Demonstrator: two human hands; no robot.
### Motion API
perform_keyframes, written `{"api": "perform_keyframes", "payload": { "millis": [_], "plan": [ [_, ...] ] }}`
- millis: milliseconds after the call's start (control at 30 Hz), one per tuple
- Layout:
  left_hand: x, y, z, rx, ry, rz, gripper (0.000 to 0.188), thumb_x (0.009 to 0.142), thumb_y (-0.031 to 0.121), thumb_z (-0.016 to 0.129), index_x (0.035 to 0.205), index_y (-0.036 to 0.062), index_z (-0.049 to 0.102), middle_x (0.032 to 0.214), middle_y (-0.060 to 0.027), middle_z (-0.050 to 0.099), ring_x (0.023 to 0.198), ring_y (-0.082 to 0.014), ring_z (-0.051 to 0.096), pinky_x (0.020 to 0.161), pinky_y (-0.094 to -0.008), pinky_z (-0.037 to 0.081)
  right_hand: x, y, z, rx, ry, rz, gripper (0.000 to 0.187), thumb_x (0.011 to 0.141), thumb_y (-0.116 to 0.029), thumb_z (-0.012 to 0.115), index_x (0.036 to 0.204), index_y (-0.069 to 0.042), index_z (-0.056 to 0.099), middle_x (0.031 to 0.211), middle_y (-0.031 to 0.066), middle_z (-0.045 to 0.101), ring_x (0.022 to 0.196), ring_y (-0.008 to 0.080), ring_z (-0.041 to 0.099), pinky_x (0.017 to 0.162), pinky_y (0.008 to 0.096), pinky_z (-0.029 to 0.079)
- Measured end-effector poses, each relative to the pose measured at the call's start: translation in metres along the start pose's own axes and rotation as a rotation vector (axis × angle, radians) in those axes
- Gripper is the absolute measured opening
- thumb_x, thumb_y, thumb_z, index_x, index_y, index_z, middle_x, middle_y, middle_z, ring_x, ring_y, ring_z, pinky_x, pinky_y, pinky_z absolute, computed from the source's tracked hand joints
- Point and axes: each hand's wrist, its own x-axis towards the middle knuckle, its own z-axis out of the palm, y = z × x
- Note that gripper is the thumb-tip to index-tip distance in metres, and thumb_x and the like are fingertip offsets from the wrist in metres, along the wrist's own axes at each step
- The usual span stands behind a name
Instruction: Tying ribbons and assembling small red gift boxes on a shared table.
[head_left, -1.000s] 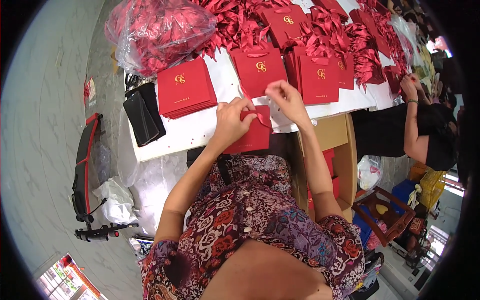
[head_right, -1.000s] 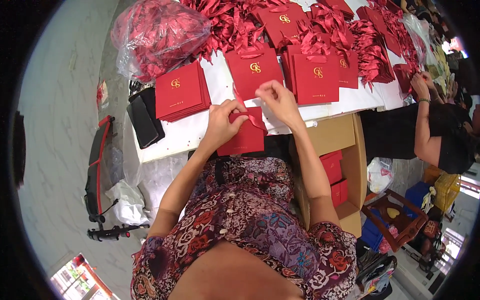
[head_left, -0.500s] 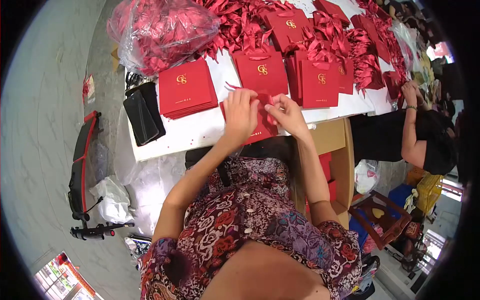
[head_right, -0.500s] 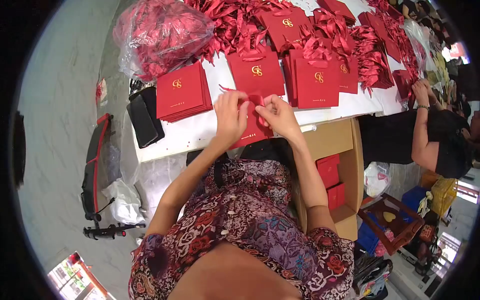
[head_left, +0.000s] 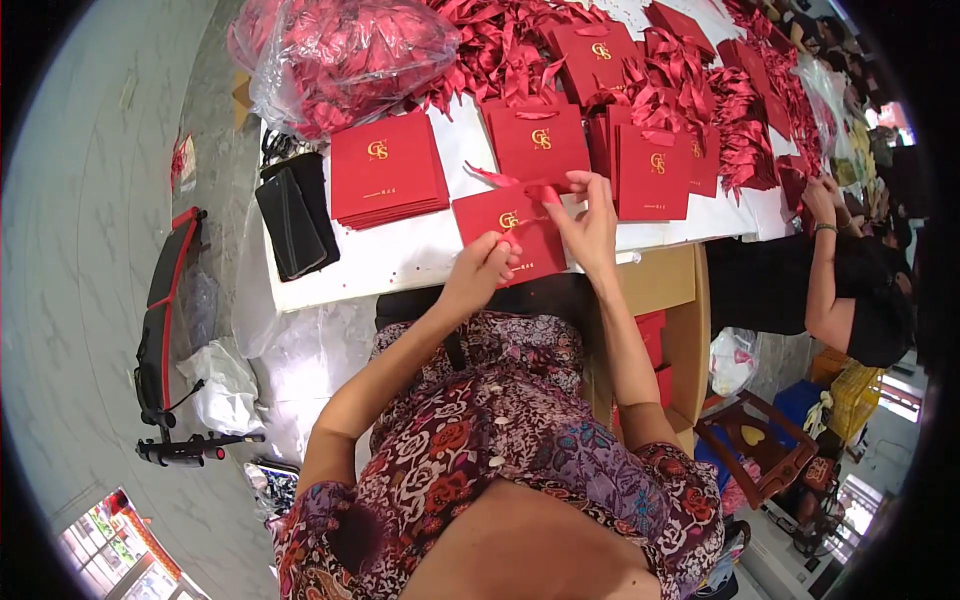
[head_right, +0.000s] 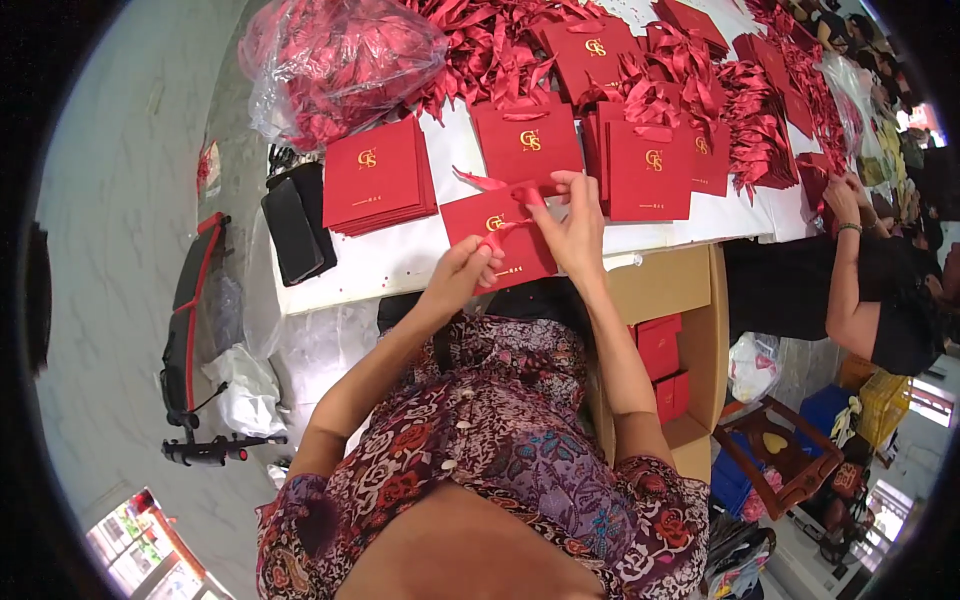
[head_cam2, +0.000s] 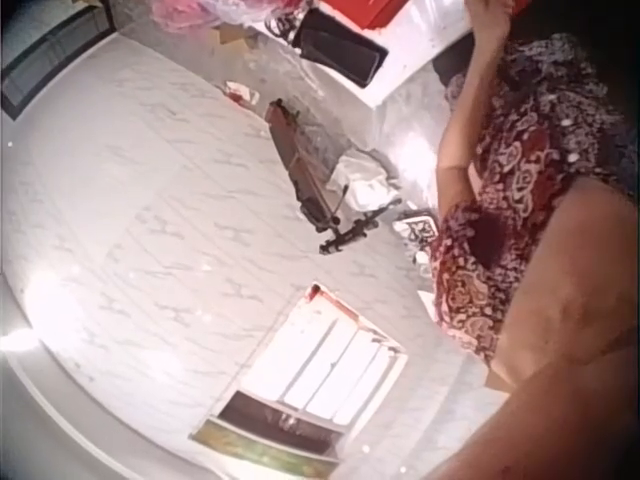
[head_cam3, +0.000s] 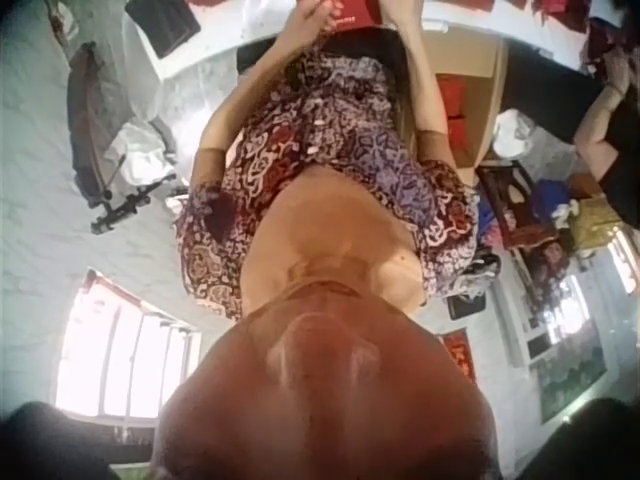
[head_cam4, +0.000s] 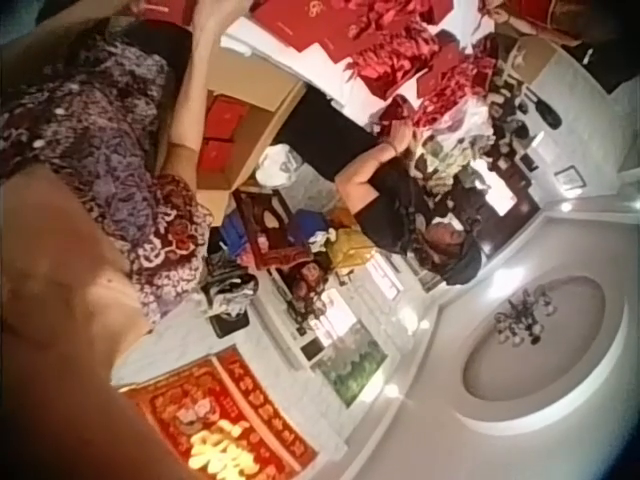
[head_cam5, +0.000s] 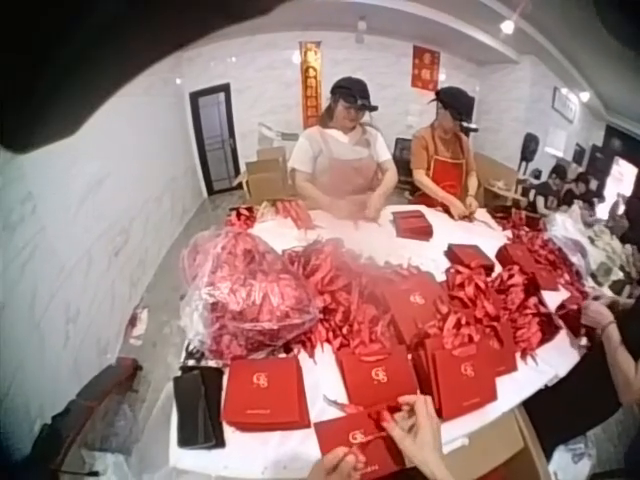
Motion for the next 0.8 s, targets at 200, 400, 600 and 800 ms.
{"api": "perform_keyframes", "payload": {
  "millis": [200,400,600,800],
  "plan": [
    [0.012,0.017,-0.019,-0.061,-0.04,-0.091,0.022,0.099,0.021,0.059,0.108,0.003,0.068,0.09,-0.0011,0.069,0.069,-0.0035,0.056,0.066,-0.0196,0.05,-0.021,-0.042,-0.01,0.086,-0.333,-0.339,0.028,0.079,-0.005,0.068,0.107,-0.006,0.063,0.114,0.0134,0.057,0.104,0.0324,0.059,0.086,0.0397,0.05],
    [0.014,0.024,-0.025,-0.073,-0.045,-0.034,0.029,0.095,0.015,0.066,0.119,0.0012,0.058,0.089,-0.0037,0.069,0.077,-0.007,0.063,0.071,-0.0209,0.052,-0.021,-0.025,0.001,0.214,-0.532,-0.227,0.024,0.086,-0.011,0.071,0.107,-0.004,0.064,0.093,0.0112,0.062,0.089,0.0277,0.064,0.077,0.0353,0.05],
    [0.01,0.023,-0.026,0.184,-0.046,0.044,0.03,0.093,0.014,0.068,0.116,-0.0001,0.055,0.082,-0.004,0.069,0.073,-0.0089,0.063,0.068,-0.0206,0.05,-0.023,-0.006,0.012,0.276,-0.574,-0.271,0.015,0.087,-0.006,0.07,0.098,0.0,0.064,0.089,0.0074,0.063,0.083,0.018,0.064,0.074,0.0303,0.051],
    [-0.014,0.02,-0.019,0.821,0.274,0.296,0.041,0.085,0.01,0.074,0.119,-0.0009,0.054,0.099,-0.0148,0.062,0.092,-0.0243,0.063,0.079,-0.0315,0.051,-0.028,-0.009,0.006,0.264,-0.517,0.085,0.013,0.092,-0.011,0.065,0.095,0.0,0.061,0.087,0.0114,0.066,0.079,0.0245,0.065,0.071,0.0335,0.05]
  ]
}}
